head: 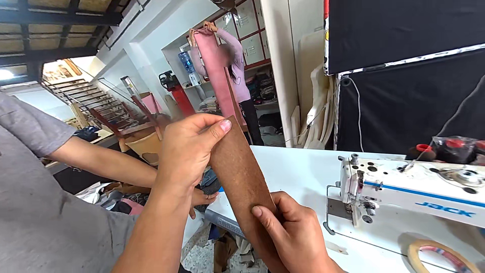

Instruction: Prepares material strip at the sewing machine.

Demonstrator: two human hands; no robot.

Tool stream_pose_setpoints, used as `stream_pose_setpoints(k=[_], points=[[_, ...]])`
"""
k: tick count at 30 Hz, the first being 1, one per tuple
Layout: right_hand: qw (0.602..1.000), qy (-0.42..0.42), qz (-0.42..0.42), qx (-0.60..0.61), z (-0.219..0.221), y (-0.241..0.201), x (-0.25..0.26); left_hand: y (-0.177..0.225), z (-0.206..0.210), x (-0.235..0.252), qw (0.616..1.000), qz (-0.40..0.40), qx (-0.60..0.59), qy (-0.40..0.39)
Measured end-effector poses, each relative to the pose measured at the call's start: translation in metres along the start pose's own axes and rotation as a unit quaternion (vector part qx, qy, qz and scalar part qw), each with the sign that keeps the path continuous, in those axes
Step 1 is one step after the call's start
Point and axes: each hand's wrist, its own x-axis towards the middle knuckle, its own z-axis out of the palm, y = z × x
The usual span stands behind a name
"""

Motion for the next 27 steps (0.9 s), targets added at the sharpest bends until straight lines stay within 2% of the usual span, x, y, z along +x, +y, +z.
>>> stream_pose_setpoints(k=[8,14,18,22,27], points=[[0.995,-0.013,0.074,0.071,-0.004,-0.004,0.000,-0.008,-0.004,0.007,1.000,0.004,-0.018,-0.026],[0.989,0.039,0.106,0.098,-0.014,0.007,-0.018,-0.025,0.006,0.015,0.997,-0.021,-0.050,-0.060],[0.985,0.077,0.128,0.087,-0.024,0.018,-0.036,-0.048,0.041,0.015,0.991,-0.039,-0.062,-0.112],[0.978,0.113,0.164,0.058,-0.044,0.037,-0.060,-0.082,0.093,0.007,0.979,-0.076,-0.072,-0.172],[0.956,0.139,0.256,0.014,-0.076,0.059,-0.098,-0.138,0.166,-0.019,0.952,-0.126,-0.087,-0.267]])
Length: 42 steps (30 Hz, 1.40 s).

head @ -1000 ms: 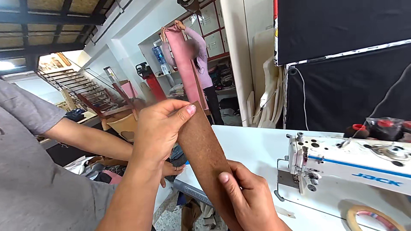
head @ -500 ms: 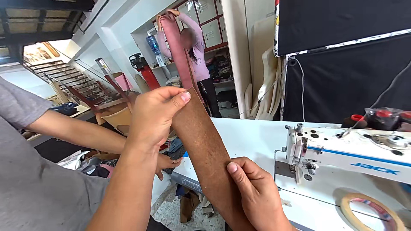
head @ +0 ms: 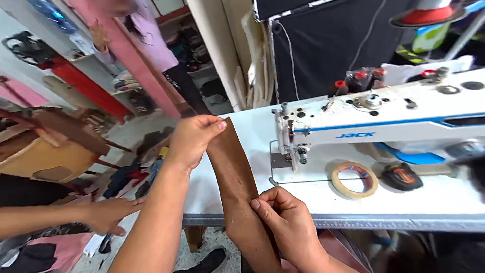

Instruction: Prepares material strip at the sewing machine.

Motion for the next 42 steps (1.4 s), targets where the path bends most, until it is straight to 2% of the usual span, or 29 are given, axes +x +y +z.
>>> stream_pose_setpoints(k=[3,6,9,11,14,18,22,26,37,40,42], points=[[0.996,0.020,0.084,-0.006,-0.025,0.021,-0.014,-0.044,0.046,0.004,0.996,-0.050,0.000,-0.068],[0.977,0.029,0.211,-0.010,-0.048,0.054,-0.035,-0.097,0.103,-0.005,0.984,-0.095,0.042,-0.143],[0.941,0.019,0.337,-0.002,-0.068,0.080,-0.048,-0.142,0.144,-0.015,0.969,-0.097,0.102,-0.202],[0.927,0.026,0.372,-0.031,-0.078,0.087,-0.050,-0.154,0.157,-0.020,0.968,-0.078,0.113,-0.212],[0.928,0.036,0.362,-0.079,-0.083,0.092,-0.053,-0.163,0.166,-0.026,0.973,-0.002,0.118,-0.199],[0.934,0.055,0.348,-0.058,-0.074,0.097,-0.059,-0.174,0.171,-0.032,0.972,0.084,0.141,-0.170],[0.927,0.070,0.365,-0.042,-0.068,0.098,-0.064,-0.178,0.175,-0.039,0.972,0.107,0.157,-0.140],[0.927,0.081,0.365,-0.043,-0.063,0.098,-0.064,-0.177,0.174,-0.041,0.966,0.117,0.176,-0.150],[0.924,0.088,0.369,-0.045,-0.060,0.099,-0.063,-0.173,0.164,-0.034,0.972,0.070,0.142,-0.172],[0.927,0.085,0.360,-0.068,-0.061,0.099,-0.063,-0.176,0.171,-0.044,0.955,0.151,0.226,-0.119],[0.935,0.086,0.328,-0.100,-0.062,0.102,-0.066,-0.166,0.164,-0.051,0.946,0.104,0.296,-0.080]])
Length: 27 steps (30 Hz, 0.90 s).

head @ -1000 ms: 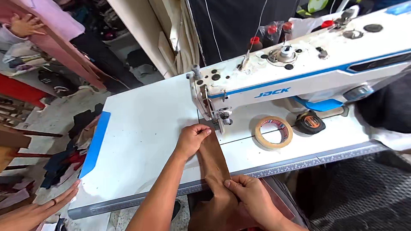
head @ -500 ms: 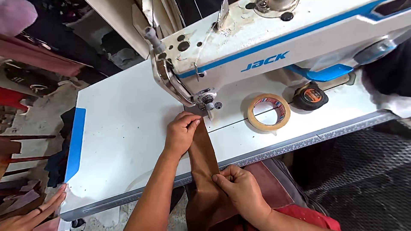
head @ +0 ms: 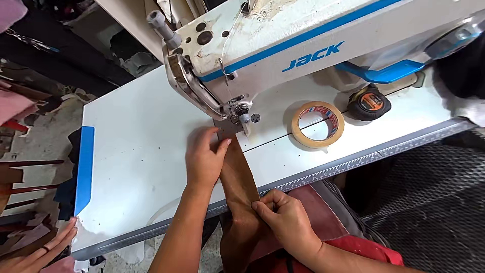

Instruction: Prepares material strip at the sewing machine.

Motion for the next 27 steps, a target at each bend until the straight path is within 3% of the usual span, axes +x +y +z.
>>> stream_pose_setpoints(k=[3,7,13,21,27], points=[[0.996,0.020,-0.080,-0.019,-0.001,0.005,0.001,0.008,-0.018,-0.006,0.988,-0.151,-0.009,-0.034],[0.991,0.013,-0.132,-0.035,0.005,0.007,-0.003,0.017,-0.026,-0.007,0.944,-0.272,-0.171,-0.077],[0.991,0.011,-0.117,-0.068,0.002,0.007,-0.003,0.027,-0.021,0.002,0.968,-0.209,-0.079,-0.110],[0.998,-0.059,0.028,-0.014,-0.005,0.001,0.001,0.023,-0.022,0.011,0.953,-0.262,-0.057,-0.139],[0.995,-0.076,0.058,0.041,-0.007,0.001,0.000,0.022,-0.021,0.011,0.958,-0.249,-0.043,-0.136]])
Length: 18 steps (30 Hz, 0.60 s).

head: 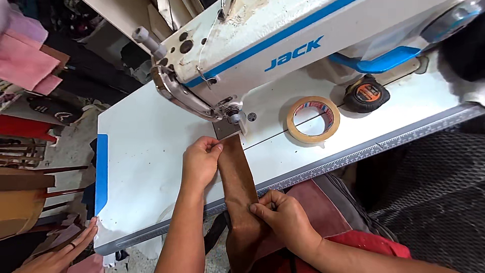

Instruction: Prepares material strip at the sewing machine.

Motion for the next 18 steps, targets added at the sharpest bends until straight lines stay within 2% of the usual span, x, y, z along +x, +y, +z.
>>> stream_pose_setpoints(k=[3,5,7,9,11,13,16,18], points=[[0.999,-0.009,0.011,0.031,-0.001,0.002,-0.001,-0.003,-0.002,-0.001,0.999,0.016,-0.038,-0.013],[0.999,-0.037,-0.009,0.019,-0.004,0.001,-0.004,-0.007,-0.003,-0.003,0.989,0.042,-0.136,-0.039],[0.990,-0.028,-0.128,-0.059,-0.014,-0.005,-0.009,-0.008,-0.006,-0.010,0.966,0.094,-0.231,-0.067],[0.946,0.067,-0.281,-0.148,-0.027,-0.023,-0.006,-0.006,-0.013,-0.020,0.941,0.160,-0.287,-0.082],[0.908,0.138,-0.354,-0.175,-0.040,-0.049,0.005,-0.002,-0.020,-0.030,0.925,0.207,-0.307,-0.080],[0.916,0.121,-0.358,-0.135,-0.046,-0.076,0.019,0.004,-0.026,-0.036,0.918,0.241,-0.309,-0.065],[0.968,0.017,-0.252,-0.013,-0.049,-0.107,0.030,0.011,-0.036,-0.043,0.914,0.273,-0.298,-0.038],[0.972,-0.053,-0.224,0.052,-0.051,-0.115,0.033,0.013,-0.044,-0.047,0.913,0.284,-0.293,-0.026]])
